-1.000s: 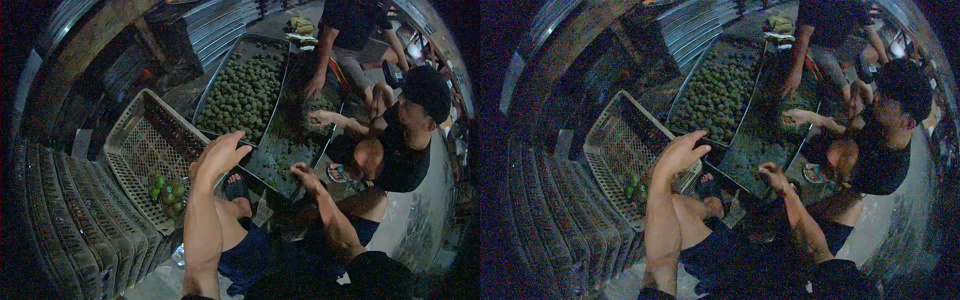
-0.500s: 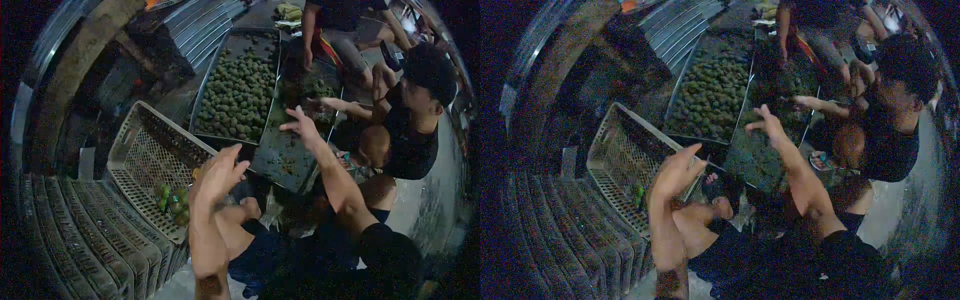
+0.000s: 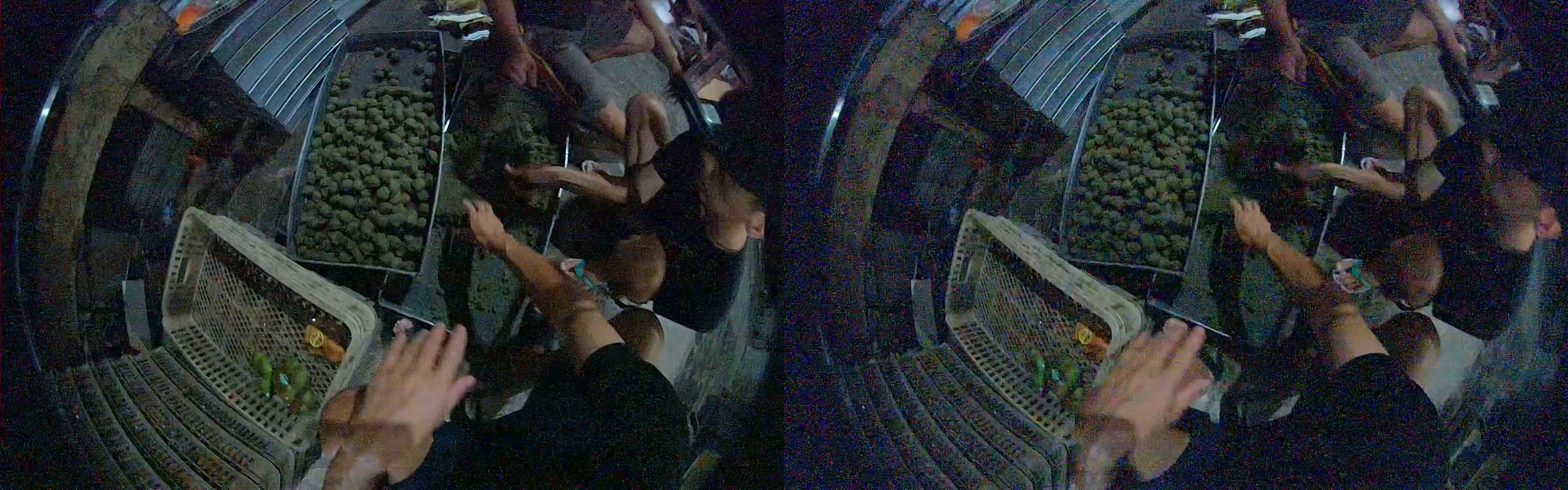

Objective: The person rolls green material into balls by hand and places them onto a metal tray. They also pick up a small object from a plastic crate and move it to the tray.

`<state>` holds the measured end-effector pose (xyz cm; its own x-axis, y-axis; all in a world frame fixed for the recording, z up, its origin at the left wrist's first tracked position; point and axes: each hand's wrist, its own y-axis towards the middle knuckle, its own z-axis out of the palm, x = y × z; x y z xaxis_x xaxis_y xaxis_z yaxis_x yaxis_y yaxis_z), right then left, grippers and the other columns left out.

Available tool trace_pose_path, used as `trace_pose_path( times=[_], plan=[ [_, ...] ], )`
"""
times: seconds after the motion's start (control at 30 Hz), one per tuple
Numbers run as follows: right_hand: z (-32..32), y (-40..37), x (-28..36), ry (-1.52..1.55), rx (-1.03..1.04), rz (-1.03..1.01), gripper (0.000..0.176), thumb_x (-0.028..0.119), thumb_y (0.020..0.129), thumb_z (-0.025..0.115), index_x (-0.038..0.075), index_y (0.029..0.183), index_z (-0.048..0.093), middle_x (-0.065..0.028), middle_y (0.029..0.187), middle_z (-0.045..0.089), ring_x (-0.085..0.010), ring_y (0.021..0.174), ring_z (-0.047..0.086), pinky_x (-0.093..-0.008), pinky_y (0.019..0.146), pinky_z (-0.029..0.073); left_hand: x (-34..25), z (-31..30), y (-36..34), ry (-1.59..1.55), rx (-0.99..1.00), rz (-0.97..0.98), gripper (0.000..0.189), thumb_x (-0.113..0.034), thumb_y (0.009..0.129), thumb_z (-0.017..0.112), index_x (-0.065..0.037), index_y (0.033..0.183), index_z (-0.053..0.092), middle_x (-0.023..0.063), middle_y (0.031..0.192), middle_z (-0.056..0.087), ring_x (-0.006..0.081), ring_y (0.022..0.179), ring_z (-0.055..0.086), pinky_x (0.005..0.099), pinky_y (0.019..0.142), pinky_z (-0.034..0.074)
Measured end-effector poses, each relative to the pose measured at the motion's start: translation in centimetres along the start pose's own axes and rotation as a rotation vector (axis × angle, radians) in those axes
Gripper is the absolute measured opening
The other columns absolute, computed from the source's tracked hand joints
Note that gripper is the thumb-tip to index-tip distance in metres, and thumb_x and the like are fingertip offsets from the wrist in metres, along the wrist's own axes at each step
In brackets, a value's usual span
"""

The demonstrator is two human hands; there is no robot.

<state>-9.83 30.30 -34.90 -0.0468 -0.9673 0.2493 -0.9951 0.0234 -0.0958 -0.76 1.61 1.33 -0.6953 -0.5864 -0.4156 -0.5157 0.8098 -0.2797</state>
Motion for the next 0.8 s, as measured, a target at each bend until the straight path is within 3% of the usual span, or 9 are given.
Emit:
trace_pose_path(
  times=[0.07,0.13,0.3,0.4,0.53,0.63,0.73,0.77,0.8],
  plan=[
    [2.7,4.3,-1.4,0.027,-0.081,-0.009,0.051,0.013,0.085,0.050,0.008,0.134,0.037,-0.0229,0.127,0.044,-0.0429,0.119,0.044,-0.0504,0.092,0.045,0.1,0.1,0.8,-0.044,-0.001,0.026,0.061,-0.036,0.086,0.059,-0.003,0.134,0.041,0.0207,0.128,0.049,0.0344,0.117,0.051,0.0464,0.102,0.037],
    [1.9,7.7,-1.2,-0.156,0.097,0.015,0.071,0.020,0.084,0.054,0.014,0.145,0.019,-0.0254,0.135,0.037,-0.0490,0.121,0.040,-0.0614,0.091,0.042,1.3,0.7,1.3,-0.092,-0.006,0.068,0.061,-0.035,0.084,0.063,-0.002,0.131,0.044,0.0220,0.123,0.052,0.0337,0.112,0.054,0.0478,0.097,0.041],
    [1.8,11.3,0.2,-0.055,0.474,0.066,0.057,0.024,0.090,0.047,0.007,0.141,0.028,-0.0276,0.142,0.027,-0.0527,0.119,0.038,-0.0650,0.076,0.048,3.9,0.5,2.0,-0.165,0.152,-0.010,0.068,-0.038,0.085,0.060,-0.007,0.140,0.034,0.0176,0.136,0.043,0.0317,0.125,0.043,0.0474,0.103,0.035],
    [1.9,10.6,1.0,-0.106,0.245,0.108,0.057,0.021,0.085,0.055,0.006,0.135,0.034,-0.0225,0.126,0.037,-0.0488,0.114,0.043,-0.0663,0.073,0.047,4.7,-0.1,2.9,-0.153,0.113,-0.003,0.068,-0.037,0.084,0.061,-0.006,0.139,0.036,0.0187,0.133,0.045,0.0321,0.122,0.045,0.0478,0.102,0.037],
    [2.1,10.1,1.3,-0.139,0.174,0.112,0.064,0.022,0.076,0.065,0.007,0.131,0.036,-0.0173,0.111,0.041,-0.0393,0.109,0.044,-0.0618,0.073,0.046,4.8,-0.2,3.0,-0.116,0.087,0.007,0.067,-0.037,0.083,0.062,-0.005,0.137,0.038,0.0200,0.130,0.047,0.0325,0.119,0.048,0.0484,0.099,0.038],
    [2.6,9.7,1.9,-0.123,0.052,0.148,0.041,0.024,0.082,0.056,0.014,0.121,0.046,-0.0119,0.109,0.047,-0.0353,0.109,0.048,-0.0669,0.077,0.044,4.4,0.0,2.8,-0.090,0.069,0.018,0.066,-0.036,0.083,0.063,-0.004,0.136,0.039,0.0211,0.127,0.049,0.0329,0.116,0.050,0.0489,0.098,0.040],
    [2.0,8.2,2.7,-0.158,0.009,0.083,0.054,0.020,0.076,0.064,0.004,0.124,0.043,-0.0165,0.120,0.042,-0.0355,0.108,0.046,-0.0615,0.078,0.044,4.0,0.1,2.1,-0.065,0.030,0.025,0.066,-0.035,0.082,0.064,-0.003,0.134,0.041,0.0221,0.124,0.050,0.0332,0.113,0.052,0.0493,0.096,0.041],
    [1.8,7.2,3.9,-0.268,0.030,0.037,0.047,0.022,0.078,0.061,0.003,0.120,0.049,-0.0160,0.123,0.044,-0.0354,0.108,0.046,-0.0612,0.079,0.044,4.1,0.1,1.8,-0.058,0.003,0.032,0.065,-0.035,0.082,0.065,-0.003,0.134,0.042,0.0224,0.123,0.051,0.0333,0.112,0.053,0.0495,0.096,0.041],
    [6.0,5.3,3.8,-0.384,-0.157,-0.087,0.043,0.025,0.080,0.059,0.003,0.116,0.053,-0.0168,0.120,0.046,-0.0353,0.109,0.045,-0.0603,0.082,0.043,4.0,0.4,1.3,-0.042,-0.026,0.037,0.065,-0.035,0.082,0.065,-0.002,0.133,0.042,0.0228,0.123,0.051,0.0334,0.112,0.054,0.0496,0.095,0.042]
  ],
)
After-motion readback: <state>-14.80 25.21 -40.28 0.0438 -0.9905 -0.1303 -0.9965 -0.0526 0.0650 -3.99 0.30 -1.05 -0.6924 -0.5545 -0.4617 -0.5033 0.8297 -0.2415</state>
